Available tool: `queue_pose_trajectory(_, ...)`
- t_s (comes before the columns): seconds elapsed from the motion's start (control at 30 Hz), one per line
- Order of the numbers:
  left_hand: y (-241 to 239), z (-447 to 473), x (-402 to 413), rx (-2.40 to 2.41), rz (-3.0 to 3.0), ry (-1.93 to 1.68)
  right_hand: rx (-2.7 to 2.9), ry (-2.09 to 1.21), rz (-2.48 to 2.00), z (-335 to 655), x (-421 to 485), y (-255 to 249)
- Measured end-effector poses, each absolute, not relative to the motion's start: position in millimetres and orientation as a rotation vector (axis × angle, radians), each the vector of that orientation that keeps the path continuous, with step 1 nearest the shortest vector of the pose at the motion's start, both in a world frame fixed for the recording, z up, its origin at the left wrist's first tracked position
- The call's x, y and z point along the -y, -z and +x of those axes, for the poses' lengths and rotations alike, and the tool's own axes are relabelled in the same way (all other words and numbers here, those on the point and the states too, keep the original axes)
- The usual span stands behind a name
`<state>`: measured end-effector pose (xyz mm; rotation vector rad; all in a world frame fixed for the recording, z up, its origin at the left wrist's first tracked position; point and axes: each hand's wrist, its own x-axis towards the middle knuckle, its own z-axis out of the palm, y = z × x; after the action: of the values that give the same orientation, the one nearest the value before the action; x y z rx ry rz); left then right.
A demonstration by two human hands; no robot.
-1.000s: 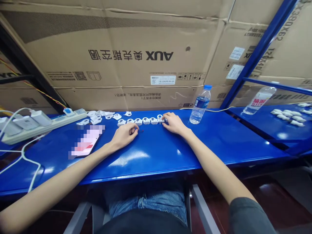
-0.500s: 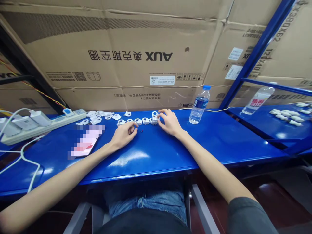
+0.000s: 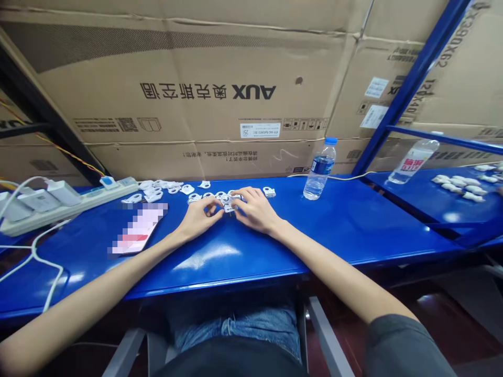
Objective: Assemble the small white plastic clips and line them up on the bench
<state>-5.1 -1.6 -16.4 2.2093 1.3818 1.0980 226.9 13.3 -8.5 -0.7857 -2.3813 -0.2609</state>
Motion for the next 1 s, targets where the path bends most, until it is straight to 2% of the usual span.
queue_pose_trajectory(1.0,16.3,-3.0,3.5,-1.284,2.086,-1.187,2.344,0.336,-0.710,225.8,-15.5,13.9)
